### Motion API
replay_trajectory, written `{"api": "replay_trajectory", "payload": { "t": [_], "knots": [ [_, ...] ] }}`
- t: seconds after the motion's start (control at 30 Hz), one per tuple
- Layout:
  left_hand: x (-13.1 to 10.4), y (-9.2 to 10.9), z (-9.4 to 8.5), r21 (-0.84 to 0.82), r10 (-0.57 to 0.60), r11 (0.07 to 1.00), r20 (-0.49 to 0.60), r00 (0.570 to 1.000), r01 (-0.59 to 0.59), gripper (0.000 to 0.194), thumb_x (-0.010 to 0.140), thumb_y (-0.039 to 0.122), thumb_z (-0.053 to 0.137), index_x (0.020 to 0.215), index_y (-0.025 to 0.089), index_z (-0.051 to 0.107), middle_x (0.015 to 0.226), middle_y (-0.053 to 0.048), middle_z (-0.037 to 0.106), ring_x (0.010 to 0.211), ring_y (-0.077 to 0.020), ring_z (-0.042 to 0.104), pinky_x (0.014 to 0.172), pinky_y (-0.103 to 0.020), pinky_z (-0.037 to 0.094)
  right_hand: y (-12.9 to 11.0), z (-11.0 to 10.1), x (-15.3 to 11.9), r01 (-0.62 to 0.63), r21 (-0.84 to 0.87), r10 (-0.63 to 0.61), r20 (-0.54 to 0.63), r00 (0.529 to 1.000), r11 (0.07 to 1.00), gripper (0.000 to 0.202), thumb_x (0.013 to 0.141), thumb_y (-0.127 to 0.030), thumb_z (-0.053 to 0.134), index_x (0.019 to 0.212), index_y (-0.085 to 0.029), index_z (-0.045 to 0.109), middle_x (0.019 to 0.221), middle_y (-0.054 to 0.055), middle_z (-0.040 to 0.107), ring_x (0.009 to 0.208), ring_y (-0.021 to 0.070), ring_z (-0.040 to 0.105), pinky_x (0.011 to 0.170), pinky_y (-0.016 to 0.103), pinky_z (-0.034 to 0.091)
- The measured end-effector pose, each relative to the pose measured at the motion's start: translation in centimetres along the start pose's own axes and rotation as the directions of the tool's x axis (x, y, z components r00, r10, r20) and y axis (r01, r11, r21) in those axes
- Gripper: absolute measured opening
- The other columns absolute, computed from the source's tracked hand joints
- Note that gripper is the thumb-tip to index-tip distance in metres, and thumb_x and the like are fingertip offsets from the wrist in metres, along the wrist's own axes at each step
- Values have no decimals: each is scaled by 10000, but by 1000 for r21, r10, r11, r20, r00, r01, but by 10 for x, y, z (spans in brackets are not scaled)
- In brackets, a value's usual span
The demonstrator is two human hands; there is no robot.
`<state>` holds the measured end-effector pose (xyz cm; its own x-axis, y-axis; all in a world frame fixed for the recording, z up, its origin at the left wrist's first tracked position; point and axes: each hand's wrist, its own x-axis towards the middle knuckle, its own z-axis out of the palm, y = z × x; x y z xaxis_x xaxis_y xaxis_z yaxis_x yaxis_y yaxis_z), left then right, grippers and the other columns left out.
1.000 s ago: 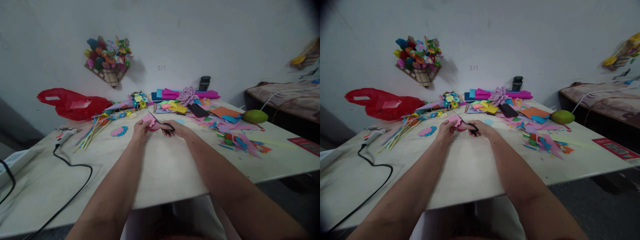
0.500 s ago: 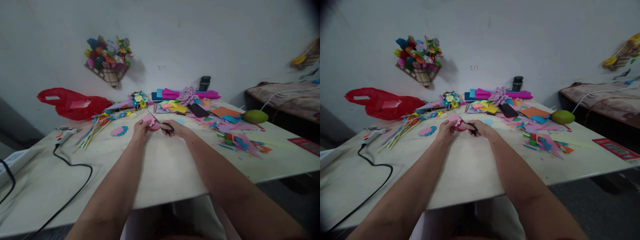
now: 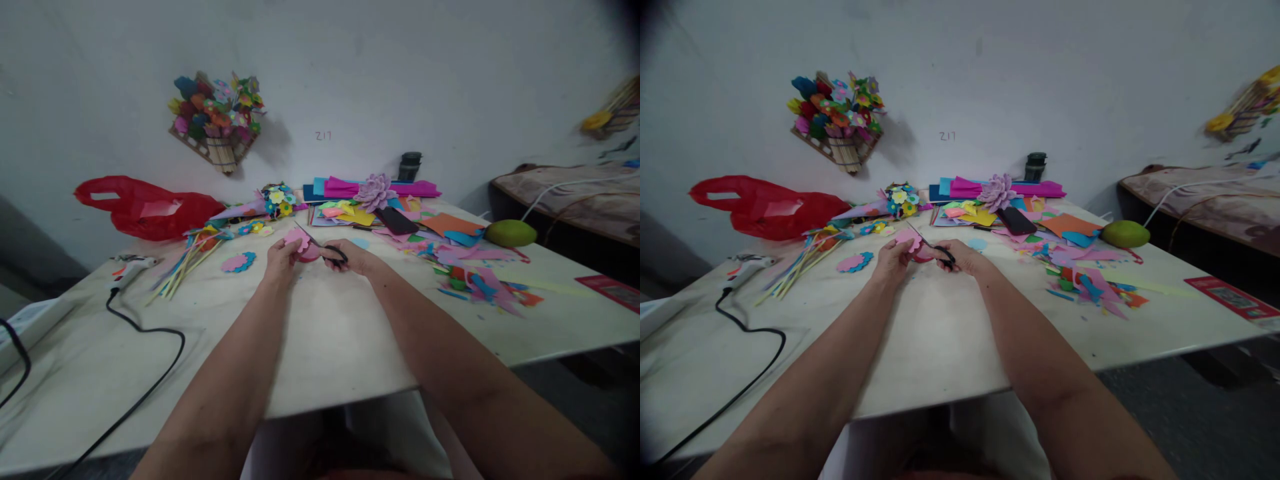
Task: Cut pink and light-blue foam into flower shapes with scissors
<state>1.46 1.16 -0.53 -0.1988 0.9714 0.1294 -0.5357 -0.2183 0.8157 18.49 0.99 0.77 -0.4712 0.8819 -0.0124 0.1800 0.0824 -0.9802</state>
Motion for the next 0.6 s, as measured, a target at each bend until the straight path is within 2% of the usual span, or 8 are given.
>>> {"api": "replay_trajectory", "payload": {
  "t": [0.17,0.6],
  "knots": [
    [-1,1,0,4,-5,1000,-4,1000,5,237,523,91,783,697,140,629,675,-29,669,610,-126,624,682,-280,547,0,0,0,-6,0,6,5,1000,1000,203,872,-318,590,759,-151,563,519,-26,539,362,45,435,311,154,189],
    [1,-1,-1,-14,10,1000,17,1000,-9,278,500,117,814,653,140,583,625,-10,653,584,-117,629,673,-271,555,2,-1,0,-4,18,4,25,1000,1000,248,801,-367,625,700,-161,532,484,-44,510,360,45,401,336,176,174]
  ]
}}
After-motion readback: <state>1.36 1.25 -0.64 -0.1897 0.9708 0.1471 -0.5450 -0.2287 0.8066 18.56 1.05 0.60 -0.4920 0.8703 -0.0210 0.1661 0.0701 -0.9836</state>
